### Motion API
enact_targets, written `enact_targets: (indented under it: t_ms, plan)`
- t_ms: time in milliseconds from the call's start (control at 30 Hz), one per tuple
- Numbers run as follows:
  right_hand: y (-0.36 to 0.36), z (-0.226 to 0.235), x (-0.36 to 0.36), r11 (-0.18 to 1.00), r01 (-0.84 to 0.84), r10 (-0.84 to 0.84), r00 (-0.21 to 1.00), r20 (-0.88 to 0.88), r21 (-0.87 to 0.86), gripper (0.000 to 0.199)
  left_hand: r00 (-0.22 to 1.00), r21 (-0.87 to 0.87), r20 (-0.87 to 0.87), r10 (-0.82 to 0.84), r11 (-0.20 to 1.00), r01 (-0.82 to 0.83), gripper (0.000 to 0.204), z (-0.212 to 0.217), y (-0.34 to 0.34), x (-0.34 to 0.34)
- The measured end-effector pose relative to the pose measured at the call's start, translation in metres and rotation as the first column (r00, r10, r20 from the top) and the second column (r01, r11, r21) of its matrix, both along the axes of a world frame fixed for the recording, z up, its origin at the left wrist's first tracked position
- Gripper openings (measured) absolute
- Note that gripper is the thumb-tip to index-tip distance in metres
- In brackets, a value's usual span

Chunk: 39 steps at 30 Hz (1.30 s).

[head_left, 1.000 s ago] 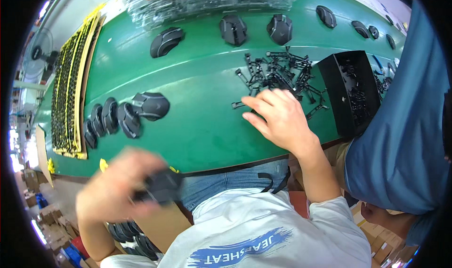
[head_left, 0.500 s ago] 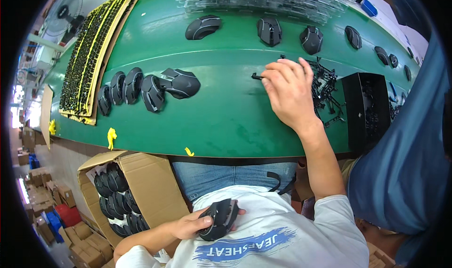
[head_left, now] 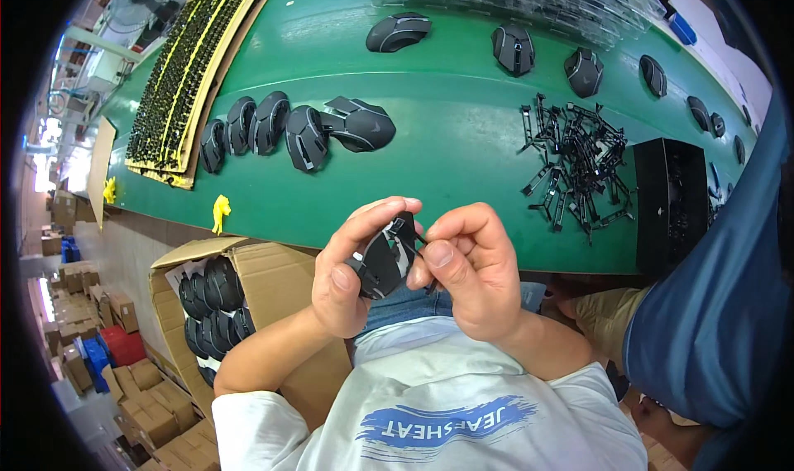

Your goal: The person takes plastic component pieces from packaging trays, attaches small plastic parts into mouse shells by hand, and places the assembled mouse shells into a cardboard box.

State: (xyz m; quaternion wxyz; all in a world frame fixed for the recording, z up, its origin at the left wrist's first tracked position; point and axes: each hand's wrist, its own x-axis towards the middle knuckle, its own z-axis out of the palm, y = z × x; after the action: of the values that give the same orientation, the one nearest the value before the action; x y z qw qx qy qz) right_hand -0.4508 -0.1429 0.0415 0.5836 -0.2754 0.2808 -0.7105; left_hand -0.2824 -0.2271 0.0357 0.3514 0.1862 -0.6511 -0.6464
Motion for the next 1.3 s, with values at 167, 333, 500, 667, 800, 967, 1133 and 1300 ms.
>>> enact_targets:
  t_ms: [167, 333, 500, 667, 800, 967, 1133, 1300]
  plan:
    - [0.0, 0.004, 0.002, 0.999, -0.007, 0.002, 0.995, -0.101, -0.05, 0.018, 0.998, -0.113, -0.046, 0.052, 0.992, -0.057, 0.083, -0.011, 0.004, 0.004]
    - [0.005, 0.001, 0.006, 1.0, -0.008, 0.012, 0.984, -0.175, 0.022, 0.015, 0.991, -0.06, -0.044, 0.123, 0.99, -0.126, 0.083, -0.01, 0.011, 0.002]
    - [0.001, -0.011, 0.006, 0.995, 0.072, -0.037, 0.909, -0.414, 0.068, 0.023, 0.99, -0.023, -0.024, 0.138, 0.99, -0.139, 0.085, -0.018, 0.012, 0.005]
    - [-0.005, -0.032, 0.009, 0.99, 0.115, -0.065, 0.884, -0.462, 0.081, 0.04, 0.972, 0.329, -0.212, 0.098, 0.944, -0.023, 0.084, -0.012, 0.023, -0.01]
    - [-0.012, -0.044, 0.014, 0.989, 0.147, -0.145, 0.956, -0.255, -0.01, 0.062, 0.973, 0.469, -0.21, 0.098, 0.883, 0.013, 0.091, 0.003, 0.03, -0.019]
    - [-0.007, -0.039, 0.026, 0.981, 0.165, -0.169, 0.985, -0.027, -0.099, 0.06, 0.995, 0.507, -0.015, 0.095, 0.859, -0.074, 0.107, 0.029, 0.035, -0.027]
    - [-0.002, -0.056, 0.023, 0.955, 0.23, -0.262, 0.95, -0.169, -0.189, 0.061, 0.995, 0.558, -0.007, 0.096, 0.826, -0.076, 0.1, 0.025, 0.029, -0.032]
    - [0.004, -0.036, -0.007, 0.985, 0.17, -0.16, 0.97, -0.184, 0.039, 0.058, 0.984, 0.338, -0.12, 0.129, 0.938, -0.082, 0.072, 0.005, -0.005, -0.06]
